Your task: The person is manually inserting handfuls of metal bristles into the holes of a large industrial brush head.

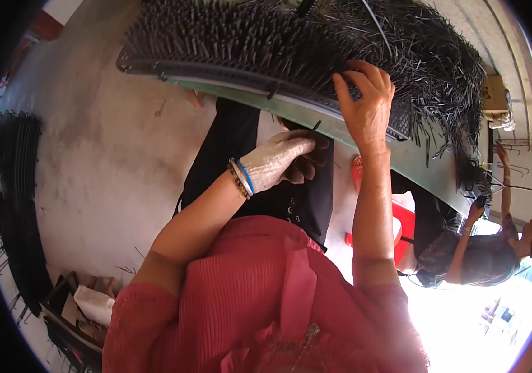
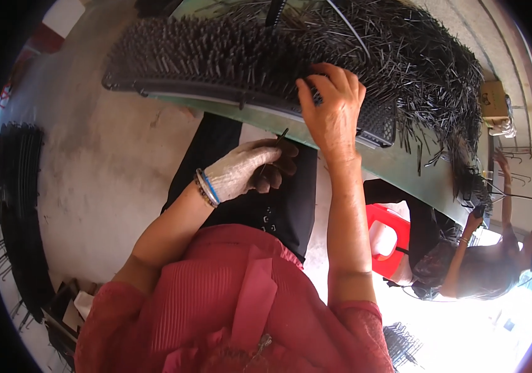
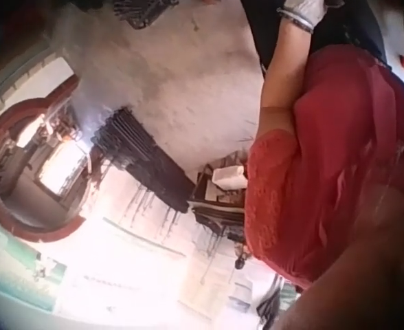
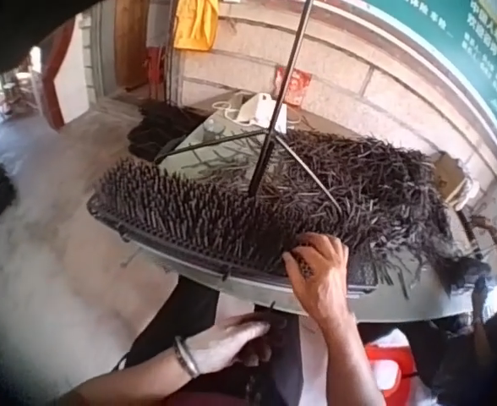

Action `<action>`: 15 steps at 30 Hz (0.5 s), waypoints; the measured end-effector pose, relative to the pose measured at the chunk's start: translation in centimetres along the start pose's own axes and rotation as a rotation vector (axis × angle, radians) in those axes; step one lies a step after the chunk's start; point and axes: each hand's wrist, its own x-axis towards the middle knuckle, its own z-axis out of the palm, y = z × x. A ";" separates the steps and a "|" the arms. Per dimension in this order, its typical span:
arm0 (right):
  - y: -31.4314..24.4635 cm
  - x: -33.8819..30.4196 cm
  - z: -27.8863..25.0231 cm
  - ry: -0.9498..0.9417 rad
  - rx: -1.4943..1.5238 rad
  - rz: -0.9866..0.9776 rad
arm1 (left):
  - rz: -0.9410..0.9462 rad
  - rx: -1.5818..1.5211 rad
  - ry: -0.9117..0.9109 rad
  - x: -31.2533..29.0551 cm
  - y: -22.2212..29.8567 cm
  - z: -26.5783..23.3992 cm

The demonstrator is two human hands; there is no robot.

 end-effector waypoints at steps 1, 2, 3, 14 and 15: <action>0.1 -0.1 0.0 -0.008 -0.002 0.004 | 0.004 0.003 -0.005 0.0 -0.1 -0.2; 0.1 -0.3 0.0 -0.014 -0.007 0.008 | 0.030 0.000 -0.007 -0.2 -0.3 -0.3; -0.2 -0.3 -0.4 -0.001 -0.020 0.029 | 0.034 0.001 -0.007 -0.3 -0.4 -0.3; -4.3 -5.9 -4.1 -0.279 0.897 0.774 | 0.151 0.108 -0.083 -1.6 0.1 2.2; -4.1 -6.0 -4.0 -0.261 0.962 0.822 | 0.133 0.145 -0.081 -1.5 0.1 2.0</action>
